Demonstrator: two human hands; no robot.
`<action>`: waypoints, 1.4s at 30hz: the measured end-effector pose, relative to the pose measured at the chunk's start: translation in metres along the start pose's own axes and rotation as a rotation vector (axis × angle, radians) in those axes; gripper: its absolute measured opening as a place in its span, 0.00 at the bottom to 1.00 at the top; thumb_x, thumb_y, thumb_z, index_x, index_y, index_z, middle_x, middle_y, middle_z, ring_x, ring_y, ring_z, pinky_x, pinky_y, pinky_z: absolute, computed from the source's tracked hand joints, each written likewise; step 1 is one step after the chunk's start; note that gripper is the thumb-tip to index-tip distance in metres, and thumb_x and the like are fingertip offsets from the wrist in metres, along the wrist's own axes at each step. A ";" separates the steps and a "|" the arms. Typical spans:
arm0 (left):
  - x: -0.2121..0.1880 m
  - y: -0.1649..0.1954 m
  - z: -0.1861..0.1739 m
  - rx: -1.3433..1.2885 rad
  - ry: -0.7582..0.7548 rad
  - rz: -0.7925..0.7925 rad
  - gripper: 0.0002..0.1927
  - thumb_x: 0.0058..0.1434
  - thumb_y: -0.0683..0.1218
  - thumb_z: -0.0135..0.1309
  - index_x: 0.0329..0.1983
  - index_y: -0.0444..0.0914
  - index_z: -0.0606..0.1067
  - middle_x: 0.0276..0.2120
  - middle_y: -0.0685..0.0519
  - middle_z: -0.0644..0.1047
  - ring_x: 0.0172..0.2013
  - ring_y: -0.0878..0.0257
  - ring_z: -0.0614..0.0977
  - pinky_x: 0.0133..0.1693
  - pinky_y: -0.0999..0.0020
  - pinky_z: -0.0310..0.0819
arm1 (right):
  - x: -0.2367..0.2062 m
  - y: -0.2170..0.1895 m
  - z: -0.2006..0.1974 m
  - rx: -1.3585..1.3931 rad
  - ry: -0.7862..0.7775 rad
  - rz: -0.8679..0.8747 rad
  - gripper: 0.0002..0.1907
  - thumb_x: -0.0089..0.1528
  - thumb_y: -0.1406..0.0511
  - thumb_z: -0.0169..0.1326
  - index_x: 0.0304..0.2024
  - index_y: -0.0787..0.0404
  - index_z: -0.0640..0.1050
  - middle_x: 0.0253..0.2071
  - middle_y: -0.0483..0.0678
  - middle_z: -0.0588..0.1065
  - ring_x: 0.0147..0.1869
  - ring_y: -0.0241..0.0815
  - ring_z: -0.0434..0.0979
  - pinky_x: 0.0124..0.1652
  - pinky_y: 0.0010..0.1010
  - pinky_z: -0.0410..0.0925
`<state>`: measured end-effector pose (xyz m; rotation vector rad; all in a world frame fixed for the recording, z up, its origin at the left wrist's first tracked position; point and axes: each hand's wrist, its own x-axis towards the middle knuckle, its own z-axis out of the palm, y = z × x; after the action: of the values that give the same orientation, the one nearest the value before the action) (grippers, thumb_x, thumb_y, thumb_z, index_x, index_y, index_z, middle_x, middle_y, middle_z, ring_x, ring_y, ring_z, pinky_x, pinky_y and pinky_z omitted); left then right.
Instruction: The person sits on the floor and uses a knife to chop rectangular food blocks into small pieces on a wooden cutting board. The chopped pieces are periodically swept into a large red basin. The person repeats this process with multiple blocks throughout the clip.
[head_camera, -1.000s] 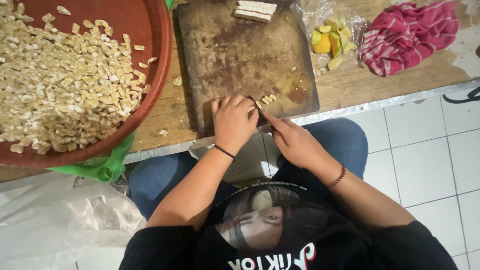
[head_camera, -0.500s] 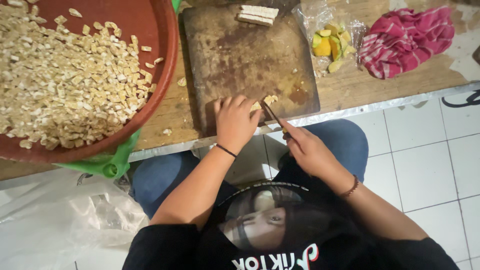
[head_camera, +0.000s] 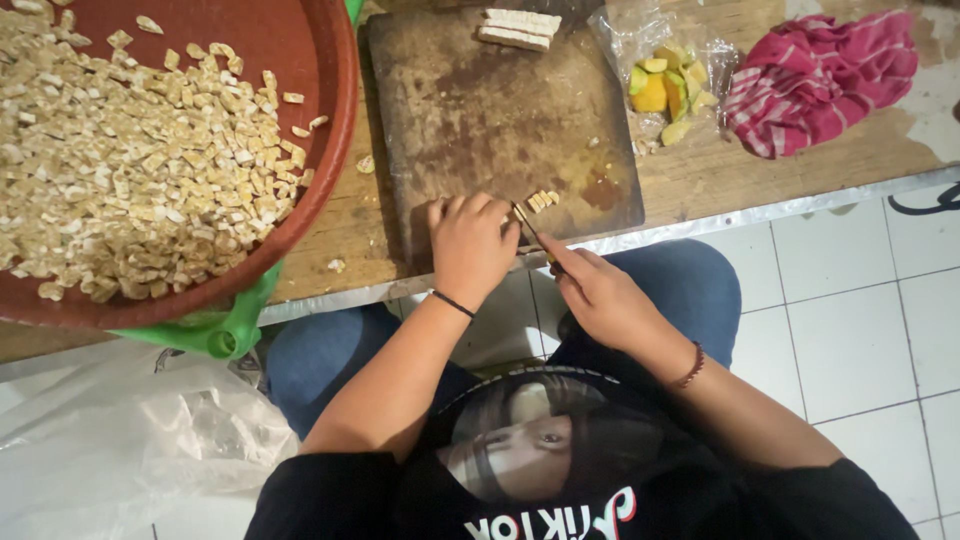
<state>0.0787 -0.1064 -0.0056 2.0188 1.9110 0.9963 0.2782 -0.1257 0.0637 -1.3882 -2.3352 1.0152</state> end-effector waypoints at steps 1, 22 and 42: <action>0.000 0.000 0.000 -0.004 -0.006 -0.003 0.07 0.56 0.48 0.61 0.35 0.42 0.81 0.37 0.54 0.79 0.44 0.52 0.78 0.56 0.50 0.61 | 0.001 0.000 0.000 -0.009 -0.013 0.021 0.29 0.66 0.68 0.46 0.71 0.52 0.65 0.50 0.59 0.76 0.51 0.61 0.78 0.49 0.43 0.71; 0.001 0.001 -0.003 -0.021 -0.025 -0.029 0.09 0.56 0.49 0.62 0.37 0.42 0.81 0.36 0.52 0.79 0.44 0.51 0.79 0.57 0.50 0.60 | -0.001 0.008 0.003 -0.034 -0.063 0.059 0.29 0.66 0.67 0.45 0.70 0.52 0.65 0.48 0.59 0.76 0.51 0.63 0.78 0.48 0.46 0.71; 0.001 0.001 -0.007 0.010 -0.027 -0.025 0.07 0.55 0.48 0.61 0.34 0.41 0.80 0.35 0.52 0.79 0.45 0.51 0.79 0.55 0.51 0.61 | 0.002 -0.004 -0.001 -0.026 -0.047 0.041 0.30 0.65 0.67 0.46 0.71 0.51 0.64 0.51 0.60 0.75 0.52 0.63 0.77 0.48 0.45 0.71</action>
<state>0.0756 -0.1076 0.0005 1.9983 1.9268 0.9497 0.2752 -0.1248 0.0669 -1.4433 -2.3706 1.0438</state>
